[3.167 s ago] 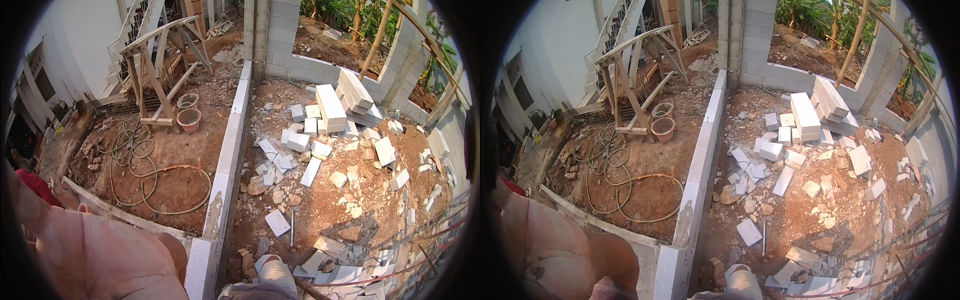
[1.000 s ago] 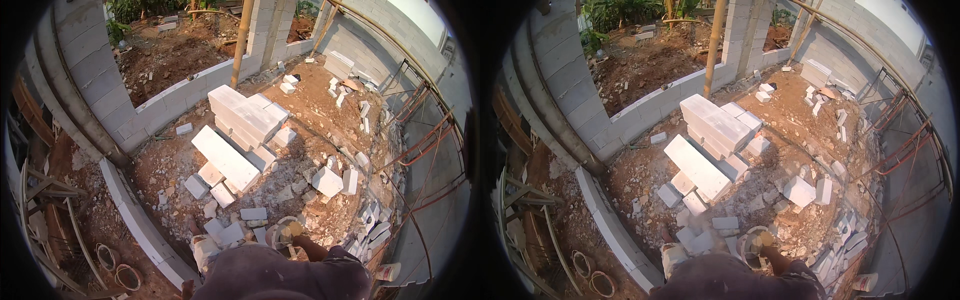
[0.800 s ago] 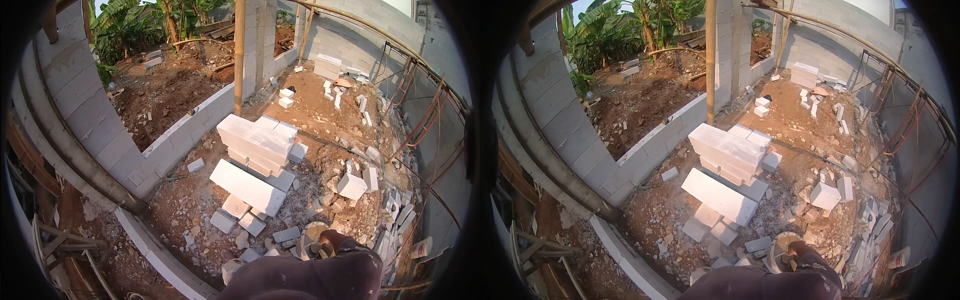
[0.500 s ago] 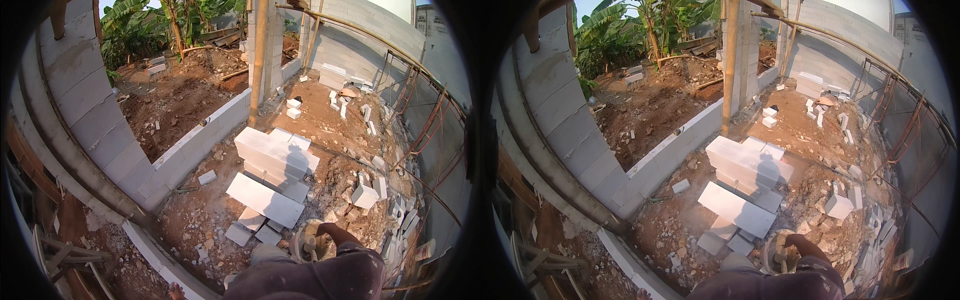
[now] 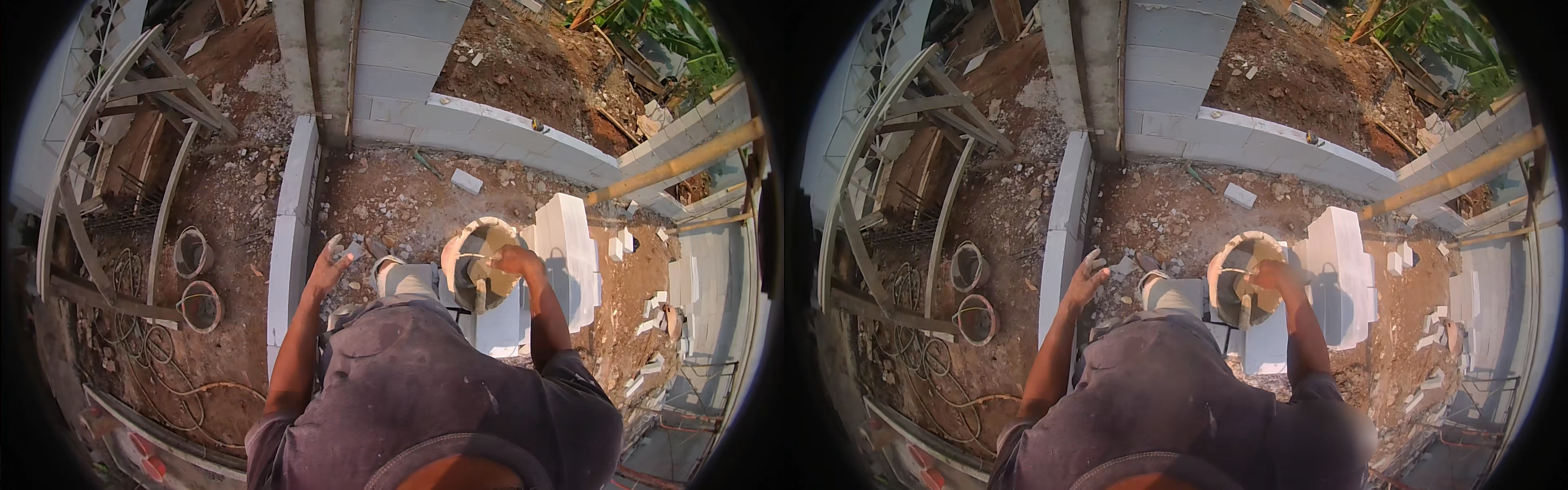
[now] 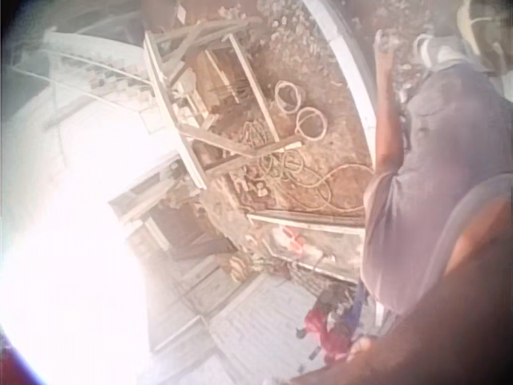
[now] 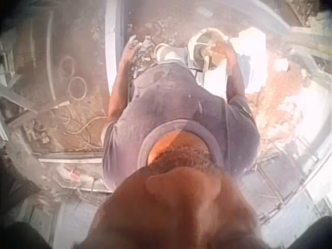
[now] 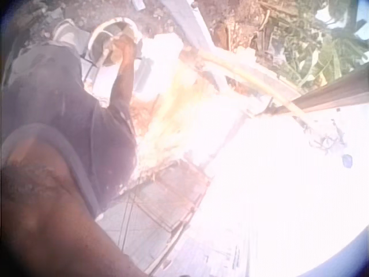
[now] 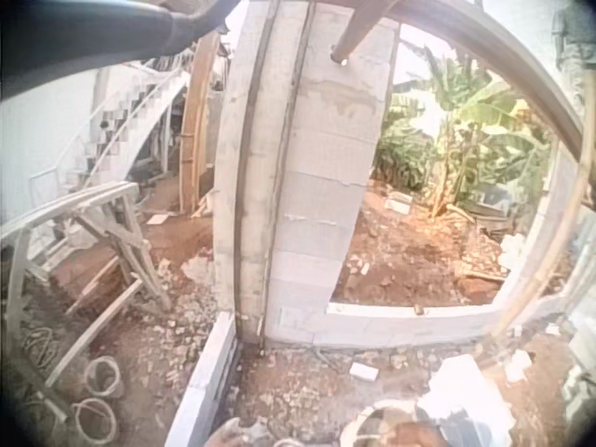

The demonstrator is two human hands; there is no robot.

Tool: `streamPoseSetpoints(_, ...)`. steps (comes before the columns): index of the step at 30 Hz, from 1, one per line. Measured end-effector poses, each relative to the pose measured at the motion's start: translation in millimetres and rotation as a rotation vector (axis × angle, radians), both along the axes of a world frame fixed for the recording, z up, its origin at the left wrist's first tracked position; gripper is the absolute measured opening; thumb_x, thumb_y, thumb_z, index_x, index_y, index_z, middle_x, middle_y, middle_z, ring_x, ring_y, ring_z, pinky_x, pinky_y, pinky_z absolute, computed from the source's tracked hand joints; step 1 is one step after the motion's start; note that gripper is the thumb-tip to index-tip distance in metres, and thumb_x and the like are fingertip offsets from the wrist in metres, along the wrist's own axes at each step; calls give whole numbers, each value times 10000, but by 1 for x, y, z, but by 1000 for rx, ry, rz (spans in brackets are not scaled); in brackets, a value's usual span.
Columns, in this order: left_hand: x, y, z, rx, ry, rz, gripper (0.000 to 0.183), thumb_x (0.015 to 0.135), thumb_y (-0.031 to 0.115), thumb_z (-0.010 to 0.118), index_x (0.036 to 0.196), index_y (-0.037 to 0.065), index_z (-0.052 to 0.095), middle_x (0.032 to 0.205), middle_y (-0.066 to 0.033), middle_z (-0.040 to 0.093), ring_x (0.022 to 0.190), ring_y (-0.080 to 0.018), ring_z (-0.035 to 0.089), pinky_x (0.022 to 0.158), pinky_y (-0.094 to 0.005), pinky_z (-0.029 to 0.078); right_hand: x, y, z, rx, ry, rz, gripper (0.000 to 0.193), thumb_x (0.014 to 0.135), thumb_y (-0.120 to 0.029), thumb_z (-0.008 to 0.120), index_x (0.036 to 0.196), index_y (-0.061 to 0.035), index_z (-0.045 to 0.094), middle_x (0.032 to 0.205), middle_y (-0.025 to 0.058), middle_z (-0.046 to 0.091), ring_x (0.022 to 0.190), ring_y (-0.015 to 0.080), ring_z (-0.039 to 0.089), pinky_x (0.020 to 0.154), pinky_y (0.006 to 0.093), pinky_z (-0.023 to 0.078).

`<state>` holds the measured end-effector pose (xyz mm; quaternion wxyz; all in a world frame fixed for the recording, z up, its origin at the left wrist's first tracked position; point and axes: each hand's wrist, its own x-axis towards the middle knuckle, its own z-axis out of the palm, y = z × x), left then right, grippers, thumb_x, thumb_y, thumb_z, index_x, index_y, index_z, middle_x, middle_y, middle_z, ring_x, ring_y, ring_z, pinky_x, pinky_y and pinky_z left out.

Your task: The person picks up white rectangular tiles and places them along a concrete edge. They use a trowel to scoop mortar from a bucket and apply it to the tiles and the edge before setting them in place.

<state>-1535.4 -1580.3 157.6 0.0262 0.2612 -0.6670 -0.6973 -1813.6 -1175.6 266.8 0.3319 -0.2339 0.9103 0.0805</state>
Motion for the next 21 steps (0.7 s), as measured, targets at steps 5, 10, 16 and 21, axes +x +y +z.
streamPoseSetpoints(5, -40, 7, -21, -144, -15, -30, 880, 868, 339, 794, 1542, 38, 315, 1437, -234, 506, 1266, -294, 560, 1026, -400, 477, -47, -151, 65, 30, -96, 307, 553, 886, -594, 599, 1115, -113, 748, 1080, 203, 722, 1017, 396, 681, 896, 482, 530)
streamPoseSetpoints(10, -126, 20, -57, -344, -114, 34, 1081, 704, 455, 891, 1515, 7, 335, 1387, -241, 554, 1272, -397, 550, 1106, -428, 408, -70, -261, 88, 35, -35, 750, 484, 903, -592, 558, 1149, -223, 752, 1045, 146, 741, 1022, 340, 694, 888, 473, 530)
streamPoseSetpoints(16, -182, 22, -41, -284, 41, 664, 943, 717, 502, 854, 1397, -5, 441, 1297, -219, 598, 1211, -377, 590, 1018, -451, 471, -68, -360, 101, -58, -121, 1117, 442, 903, -516, 584, 1177, -203, 735, 1009, 173, 733, 980, 368, 693, 818, 484, 537)
streamPoseSetpoints(21, -148, -22, 36, -118, -444, 1255, 758, 774, 433, 805, 1363, 61, 505, 1315, -200, 599, 1224, -395, 575, 1018, -480, 464, -25, -440, 133, -234, -210, 1325, 402, 904, -422, 634, 1175, -139, 723, 974, 189, 724, 961, 384, 688, 840, 490, 526)
